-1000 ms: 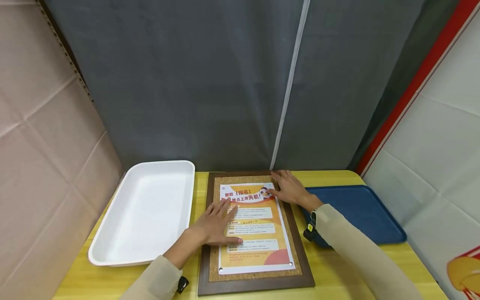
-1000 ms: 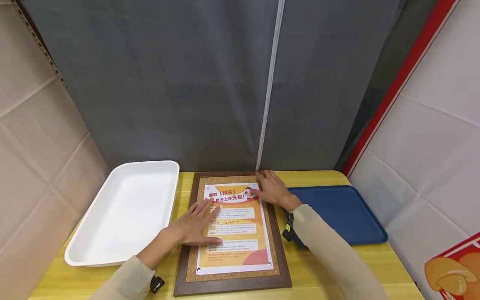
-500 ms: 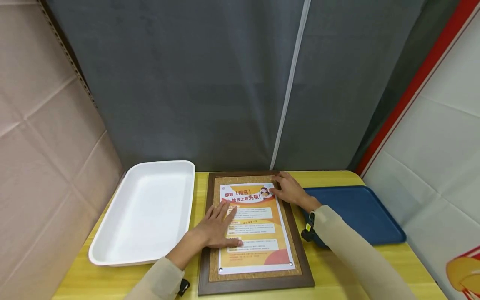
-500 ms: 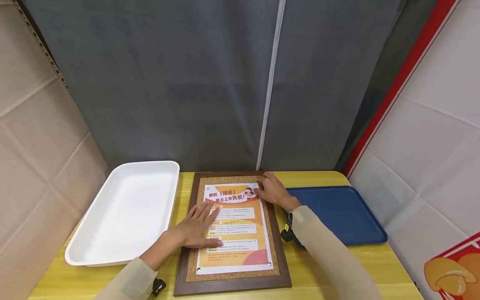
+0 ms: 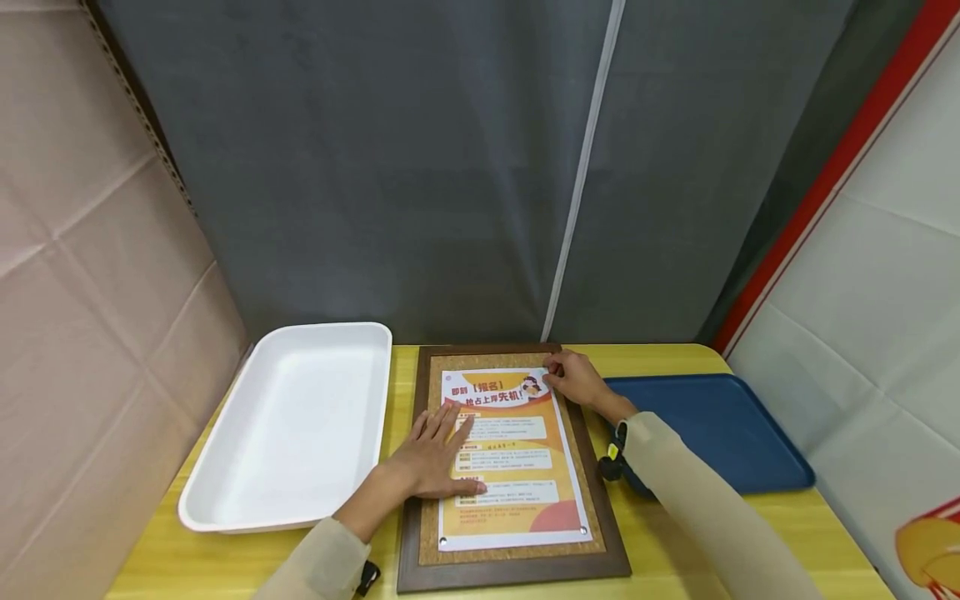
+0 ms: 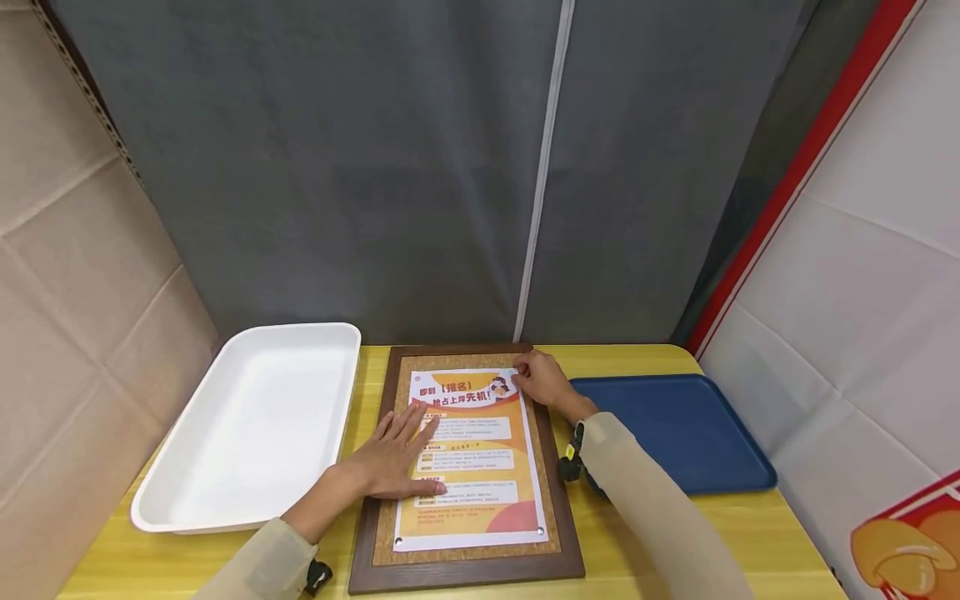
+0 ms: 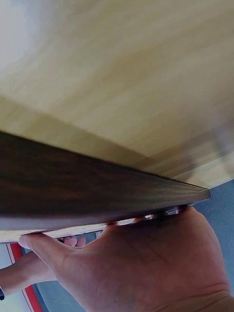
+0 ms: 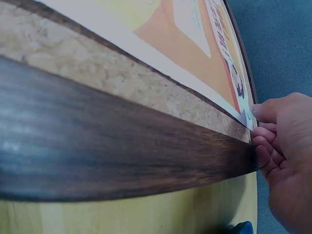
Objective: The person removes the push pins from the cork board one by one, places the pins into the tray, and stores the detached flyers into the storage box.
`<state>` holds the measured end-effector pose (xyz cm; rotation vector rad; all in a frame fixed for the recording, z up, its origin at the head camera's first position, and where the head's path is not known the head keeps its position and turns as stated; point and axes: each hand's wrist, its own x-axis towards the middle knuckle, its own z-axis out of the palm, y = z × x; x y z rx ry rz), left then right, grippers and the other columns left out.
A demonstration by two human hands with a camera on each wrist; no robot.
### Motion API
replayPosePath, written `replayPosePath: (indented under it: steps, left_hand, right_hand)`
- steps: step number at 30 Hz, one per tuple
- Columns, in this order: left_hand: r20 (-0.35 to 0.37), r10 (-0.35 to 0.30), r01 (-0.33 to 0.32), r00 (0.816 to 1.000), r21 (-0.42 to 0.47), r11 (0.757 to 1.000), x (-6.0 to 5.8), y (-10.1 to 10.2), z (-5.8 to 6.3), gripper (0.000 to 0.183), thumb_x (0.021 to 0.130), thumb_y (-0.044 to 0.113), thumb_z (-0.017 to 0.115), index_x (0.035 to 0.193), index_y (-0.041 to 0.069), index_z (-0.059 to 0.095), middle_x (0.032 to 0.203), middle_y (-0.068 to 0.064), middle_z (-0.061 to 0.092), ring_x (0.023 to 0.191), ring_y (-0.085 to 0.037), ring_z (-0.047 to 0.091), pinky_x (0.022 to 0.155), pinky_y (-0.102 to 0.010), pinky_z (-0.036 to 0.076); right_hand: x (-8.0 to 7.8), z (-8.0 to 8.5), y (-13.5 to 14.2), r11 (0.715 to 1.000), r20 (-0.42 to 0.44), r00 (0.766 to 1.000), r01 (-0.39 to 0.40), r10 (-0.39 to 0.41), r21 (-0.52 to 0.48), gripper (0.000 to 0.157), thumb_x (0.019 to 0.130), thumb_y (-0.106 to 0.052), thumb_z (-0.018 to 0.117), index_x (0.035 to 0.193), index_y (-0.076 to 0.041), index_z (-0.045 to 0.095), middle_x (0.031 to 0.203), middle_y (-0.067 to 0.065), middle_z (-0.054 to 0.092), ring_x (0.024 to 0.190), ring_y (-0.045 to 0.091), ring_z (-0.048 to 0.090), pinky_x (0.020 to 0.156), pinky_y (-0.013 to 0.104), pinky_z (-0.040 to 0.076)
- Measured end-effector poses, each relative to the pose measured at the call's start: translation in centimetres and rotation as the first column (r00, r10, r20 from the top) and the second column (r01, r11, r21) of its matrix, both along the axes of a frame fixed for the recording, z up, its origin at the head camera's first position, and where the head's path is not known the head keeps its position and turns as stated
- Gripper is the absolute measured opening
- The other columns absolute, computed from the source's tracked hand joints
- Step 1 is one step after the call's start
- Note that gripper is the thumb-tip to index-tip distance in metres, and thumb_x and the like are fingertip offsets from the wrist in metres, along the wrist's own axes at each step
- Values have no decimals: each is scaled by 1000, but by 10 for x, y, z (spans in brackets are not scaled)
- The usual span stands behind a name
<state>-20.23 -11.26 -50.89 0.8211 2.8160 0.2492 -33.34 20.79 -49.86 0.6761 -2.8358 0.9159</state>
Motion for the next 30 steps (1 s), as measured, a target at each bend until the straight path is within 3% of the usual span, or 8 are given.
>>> replayPosePath:
  steps: [11, 21, 25, 30]
  left_hand:
    - [7, 8, -8, 1000, -72, 997, -7, 3, -9, 118, 88, 92, 44, 173, 18, 9, 178, -14, -3, 164, -32, -4, 130, -60, 0]
    - [10, 14, -13, 1000, -139, 990, 3, 7, 17, 114, 91, 89, 46, 172, 16, 13, 178, -16, 6, 165, -33, 6, 131, -56, 9]
    - [16, 20, -18, 1000, -148, 989, 5, 7, 21, 114, 90, 89, 45, 172, 16, 13, 178, -15, 6, 165, -32, 6, 131, -55, 10]
    - [33, 26, -21, 999, -139, 990, 3, 8, 17, 115, 91, 88, 49, 172, 15, 12, 178, -16, 4, 165, -33, 4, 131, -57, 7]
  right_hand:
    - [-6, -1, -1, 998, 67, 996, 64, -63, -20, 16, 98, -4, 73, 111, 4, 77, 92, 10, 72, 79, 19, 60, 74, 35, 52]
    - [-7, -1, -5, 993, 85, 990, 119, -117, -24, 11, 97, -1, 72, 105, 3, 77, 92, 12, 72, 81, 20, 61, 76, 36, 53]
    - [-8, 0, -8, 990, 102, 986, 138, -134, -34, 9, 97, -2, 73, 103, 4, 77, 92, 13, 72, 82, 21, 62, 77, 36, 54]
    - [-9, 2, -10, 988, 129, 981, 154, -148, -33, 9, 96, -1, 72, 102, 4, 77, 93, 14, 74, 83, 21, 63, 77, 35, 56]
